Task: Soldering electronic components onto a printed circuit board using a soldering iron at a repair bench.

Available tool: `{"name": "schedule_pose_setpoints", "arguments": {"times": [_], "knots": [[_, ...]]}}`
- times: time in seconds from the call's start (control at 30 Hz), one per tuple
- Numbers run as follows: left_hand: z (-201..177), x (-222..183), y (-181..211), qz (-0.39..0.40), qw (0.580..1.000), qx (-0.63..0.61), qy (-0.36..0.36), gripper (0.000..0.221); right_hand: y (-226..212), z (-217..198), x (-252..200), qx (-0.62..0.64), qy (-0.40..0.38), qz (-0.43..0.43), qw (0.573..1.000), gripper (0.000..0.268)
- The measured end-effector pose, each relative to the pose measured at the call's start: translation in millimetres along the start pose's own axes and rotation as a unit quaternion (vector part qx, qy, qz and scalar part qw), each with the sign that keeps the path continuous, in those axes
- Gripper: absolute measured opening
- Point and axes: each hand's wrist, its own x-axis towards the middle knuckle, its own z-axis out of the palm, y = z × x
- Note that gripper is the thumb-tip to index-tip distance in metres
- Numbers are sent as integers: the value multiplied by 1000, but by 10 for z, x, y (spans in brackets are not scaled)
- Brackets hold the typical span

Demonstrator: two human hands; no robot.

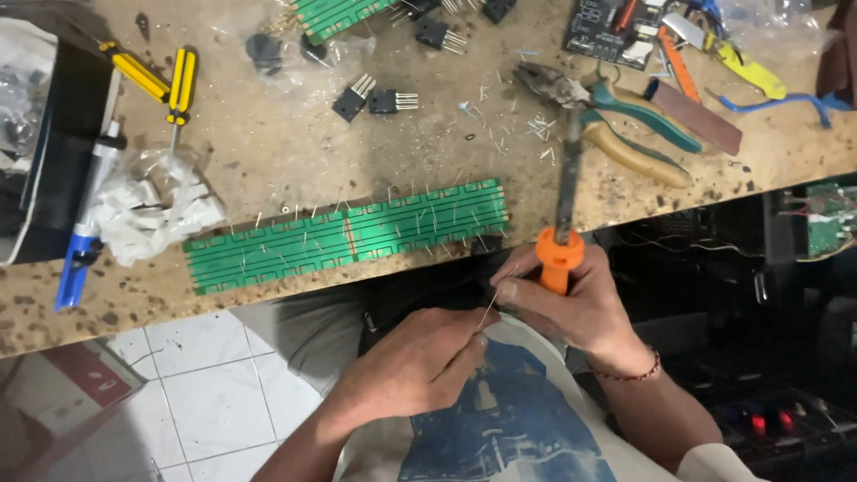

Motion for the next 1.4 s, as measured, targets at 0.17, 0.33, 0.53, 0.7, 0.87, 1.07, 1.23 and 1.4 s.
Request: {"name": "schedule_pose_setpoints", "arguments": {"times": [0.17,0.33,0.53,0.7,0.87,1.07,1.23,1.4], "knots": [[115,-147,6,86,966,-149,193,28,-18,50,41,80,66,-31,994,6],[378,-334,-280,27,951,-166,261,29,8,-19,-62,-1,94,-50,994,7],[500,-629,-544,15,946,-144,291,24,-139,-49,-49,14,133,-56,989,9],[253,-694,-280,-58,965,123,222,29,-137,-15,-37,39,39,-67,996,11],[297,-318,143,84,935,-43,342,28,-108,72,-86,57,42,-25,997,7],[524,-28,9,75,910,-62,404,20,-106,-40,-148,-2,111,1,994,7],[339,25,-65,102,896,11,432,12,-131,-359,-222,-233,102,61,965,7],[129,14,-142,86,872,97,472,16,-255,-756,-374,-468,87,40,879,39]]}}
